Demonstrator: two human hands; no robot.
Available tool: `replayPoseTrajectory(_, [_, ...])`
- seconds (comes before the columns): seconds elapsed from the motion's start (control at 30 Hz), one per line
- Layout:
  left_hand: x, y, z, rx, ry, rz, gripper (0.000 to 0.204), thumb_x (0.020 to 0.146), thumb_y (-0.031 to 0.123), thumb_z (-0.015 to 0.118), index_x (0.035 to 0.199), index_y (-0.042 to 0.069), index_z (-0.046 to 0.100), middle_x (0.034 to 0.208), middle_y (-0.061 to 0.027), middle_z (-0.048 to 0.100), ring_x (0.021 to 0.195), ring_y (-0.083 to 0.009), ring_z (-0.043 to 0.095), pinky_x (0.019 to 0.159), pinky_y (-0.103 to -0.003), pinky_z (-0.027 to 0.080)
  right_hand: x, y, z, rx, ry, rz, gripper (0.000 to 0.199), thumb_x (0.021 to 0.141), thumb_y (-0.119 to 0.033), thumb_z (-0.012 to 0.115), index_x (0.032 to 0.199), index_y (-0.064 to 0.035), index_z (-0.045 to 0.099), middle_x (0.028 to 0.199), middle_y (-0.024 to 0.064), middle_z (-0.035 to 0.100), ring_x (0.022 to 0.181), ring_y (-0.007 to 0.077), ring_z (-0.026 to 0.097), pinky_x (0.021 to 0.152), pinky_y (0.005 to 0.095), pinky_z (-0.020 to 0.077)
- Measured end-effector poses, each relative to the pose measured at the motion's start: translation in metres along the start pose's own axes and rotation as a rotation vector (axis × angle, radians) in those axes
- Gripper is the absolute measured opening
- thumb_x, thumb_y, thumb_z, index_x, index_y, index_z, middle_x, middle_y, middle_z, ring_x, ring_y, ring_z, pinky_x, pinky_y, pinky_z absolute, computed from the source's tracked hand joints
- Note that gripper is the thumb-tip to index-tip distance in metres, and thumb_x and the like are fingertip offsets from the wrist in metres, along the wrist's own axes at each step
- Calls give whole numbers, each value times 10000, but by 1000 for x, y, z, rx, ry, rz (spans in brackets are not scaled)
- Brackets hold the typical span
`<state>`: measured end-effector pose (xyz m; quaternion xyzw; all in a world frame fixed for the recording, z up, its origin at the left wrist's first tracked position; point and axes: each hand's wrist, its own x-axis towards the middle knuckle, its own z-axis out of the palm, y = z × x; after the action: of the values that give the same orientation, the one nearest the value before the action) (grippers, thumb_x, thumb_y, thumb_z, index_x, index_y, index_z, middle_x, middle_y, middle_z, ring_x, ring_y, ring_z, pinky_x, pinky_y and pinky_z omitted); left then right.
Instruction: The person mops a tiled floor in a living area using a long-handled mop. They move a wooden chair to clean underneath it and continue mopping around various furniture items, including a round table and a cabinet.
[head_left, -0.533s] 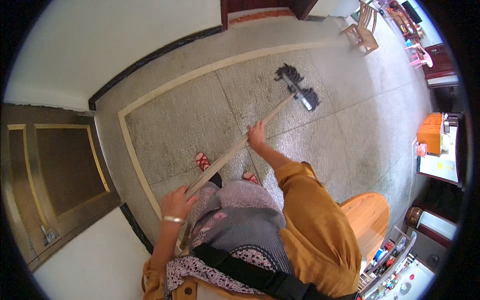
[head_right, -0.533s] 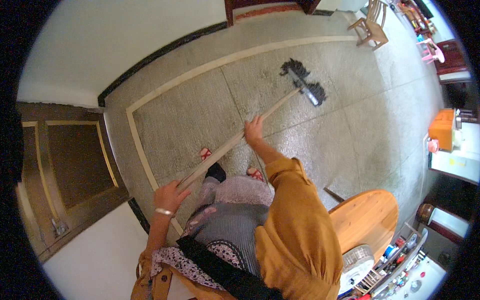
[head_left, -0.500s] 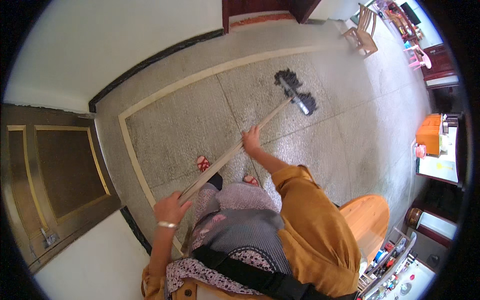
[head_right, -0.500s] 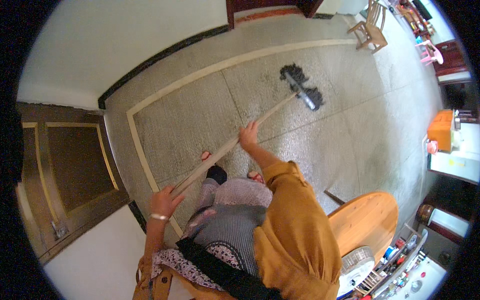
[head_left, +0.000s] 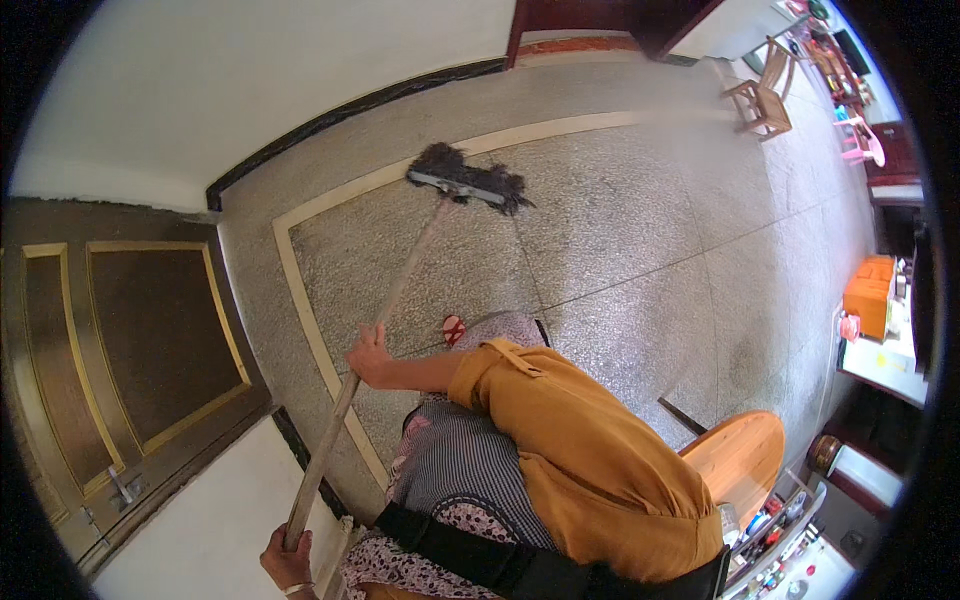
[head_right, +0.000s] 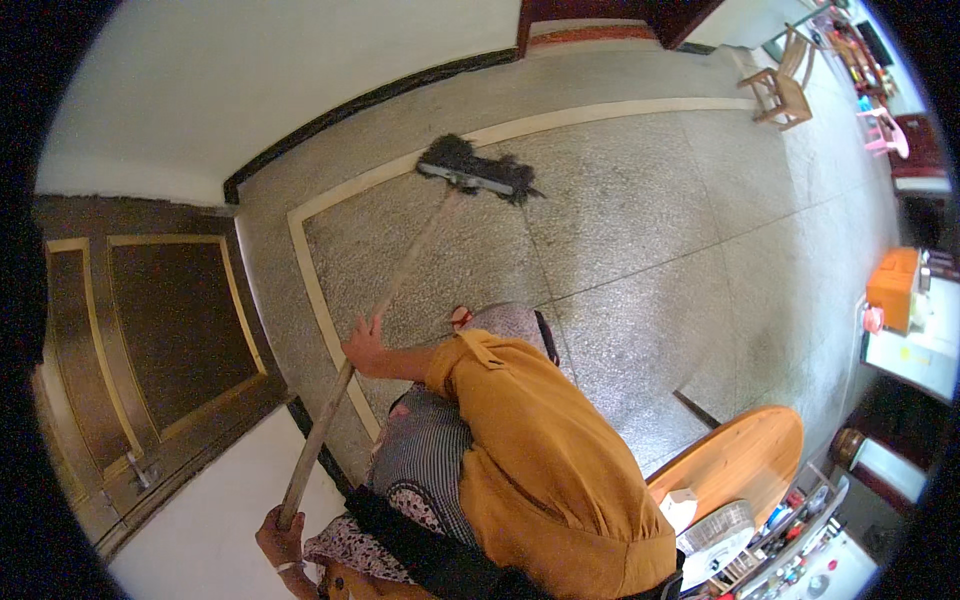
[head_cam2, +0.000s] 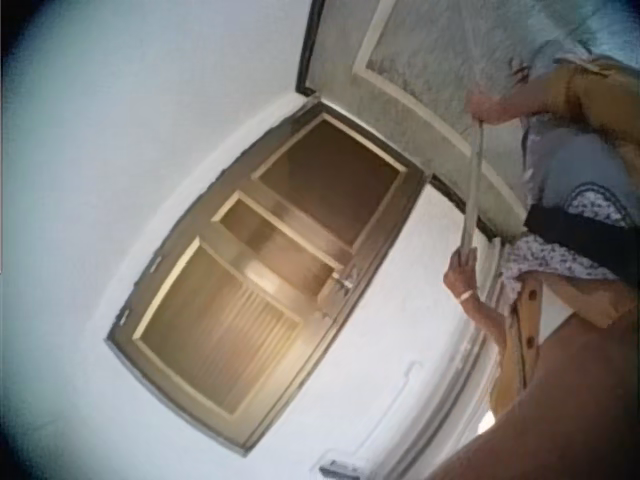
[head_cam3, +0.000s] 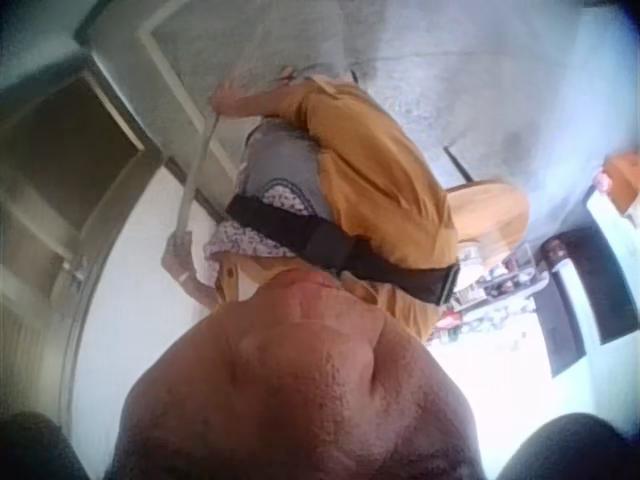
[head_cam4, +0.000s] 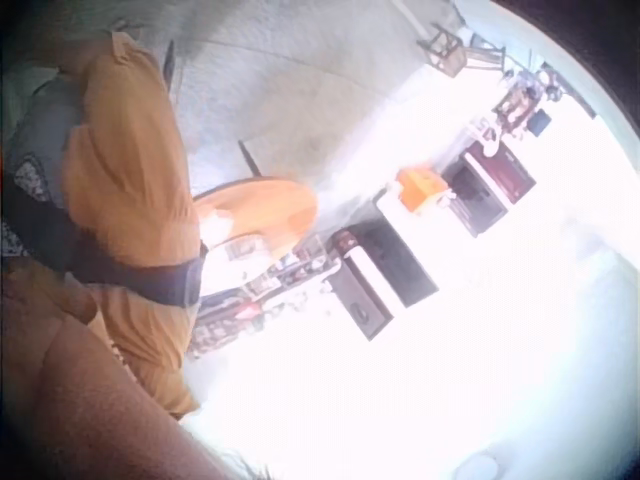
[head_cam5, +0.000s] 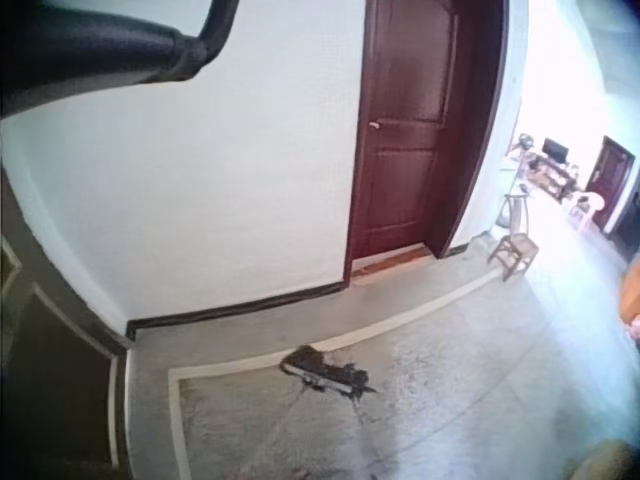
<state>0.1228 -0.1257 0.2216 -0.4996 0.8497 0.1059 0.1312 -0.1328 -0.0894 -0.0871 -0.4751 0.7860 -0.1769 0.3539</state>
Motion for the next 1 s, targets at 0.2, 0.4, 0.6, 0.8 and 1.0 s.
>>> replayPoseTrajectory(0.2, [7, 41, -2, -283, 234, -143, 341, 663, 156, 721, 906, -60, 616, 691, -114, 622, 570, -122, 542, 512, -255, 448, 62, 9, -23, -182, -9, -356, 195, 668, -159, 645, 832, -61, 609, 876, 135, 561, 957, 313, 485, 935, 568, 231])
replayPoseTrajectory(0.4, [27, 88, -17, -263, 220, -288, 240, 700, 114, 677, 863, -57, 633, 569, -54, 556, 498, -86, 473, 438, -229, 385, 85, 43, -51, -71, -21, -492, 194, 633, -188, 673, 754, -52, 607, 763, 125, 581, 821, 286, 548, 853, 460, 348])
replayPoseTrajectory(0.6, [55, 225, -38, -395, 254, -253, 272, 636, 50, 699, 871, -67, 625, 617, -41, 556, 528, -87, 444, 472, -203, 361, 89, 132, -126, 7, -34, -404, 156, 635, -141, 645, 769, -67, 615, 771, 130, 581, 816, 297, 545, 779, 434, 395])
replayPoseTrajectory(0.8, [112, 367, -25, -224, 258, 96, 332, 624, 175, 739, 849, -48, 638, 603, -95, 598, 547, -90, 523, 517, -234, 432, 69, 296, -233, 10, 257, -302, 146, 601, -81, 631, 742, -72, 597, 781, 140, 567, 835, 316, 531, 755, 434, 392])
replayPoseTrajectory(1.0, [186, 515, 9, -117, 182, 409, 392, 609, 318, 739, 844, 16, 655, 686, -154, 622, 572, -215, 609, 538, -289, 462, 13, 462, -346, -43, 585, -115, 172, 567, -173, 685, 661, -66, 590, 763, 131, 576, 800, 306, 544, 728, 424, 414])
